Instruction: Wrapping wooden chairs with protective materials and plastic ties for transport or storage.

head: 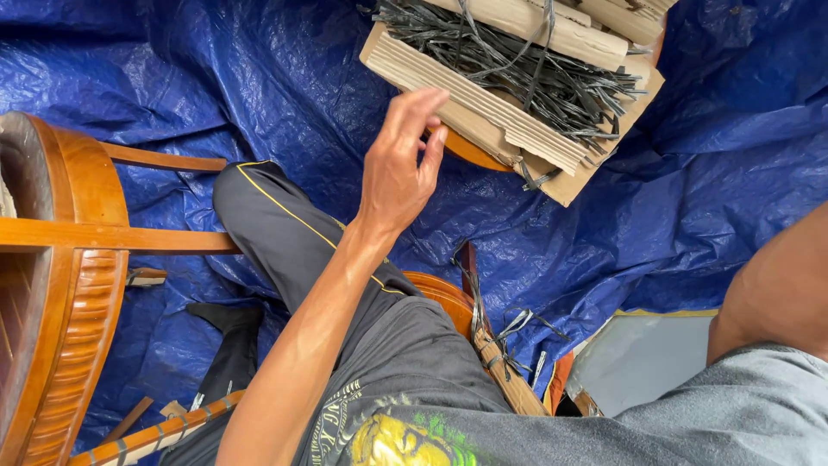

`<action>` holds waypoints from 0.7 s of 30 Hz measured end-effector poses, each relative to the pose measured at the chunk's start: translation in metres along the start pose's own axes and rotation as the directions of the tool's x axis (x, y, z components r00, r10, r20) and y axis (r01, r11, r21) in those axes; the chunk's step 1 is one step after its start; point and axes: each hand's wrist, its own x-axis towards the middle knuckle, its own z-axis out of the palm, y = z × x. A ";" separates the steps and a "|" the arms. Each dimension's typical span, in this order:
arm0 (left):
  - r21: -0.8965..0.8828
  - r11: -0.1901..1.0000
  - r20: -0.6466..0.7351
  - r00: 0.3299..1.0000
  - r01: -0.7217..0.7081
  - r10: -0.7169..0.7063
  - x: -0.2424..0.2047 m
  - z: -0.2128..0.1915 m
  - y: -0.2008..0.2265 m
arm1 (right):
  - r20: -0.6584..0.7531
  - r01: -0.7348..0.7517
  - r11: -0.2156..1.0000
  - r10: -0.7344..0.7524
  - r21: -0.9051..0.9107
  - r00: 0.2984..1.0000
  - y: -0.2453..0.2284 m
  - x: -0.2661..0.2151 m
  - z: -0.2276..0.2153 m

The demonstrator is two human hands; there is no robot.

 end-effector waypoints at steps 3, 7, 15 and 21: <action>0.003 0.990 -0.185 0.973 -0.142 0.140 0.009 -0.023 0.033 | 0.063 0.032 0.999 -0.034 0.033 0.997 -0.072 0.022 0.061; -0.022 0.975 -0.200 0.957 -0.220 0.211 0.018 -0.070 0.101 | 0.147 0.093 0.993 -0.102 0.072 0.984 -0.272 0.119 0.191; 0.022 1.000 -0.236 0.972 0.021 -0.015 -0.073 -0.124 0.072 | 0.349 0.237 0.917 -0.348 0.322 0.870 -0.485 0.199 0.355; -0.617 0.787 -0.552 0.696 0.030 -0.459 -0.179 -0.192 0.018 | 0.592 -0.394 0.800 0.061 0.453 0.804 -0.501 0.098 0.463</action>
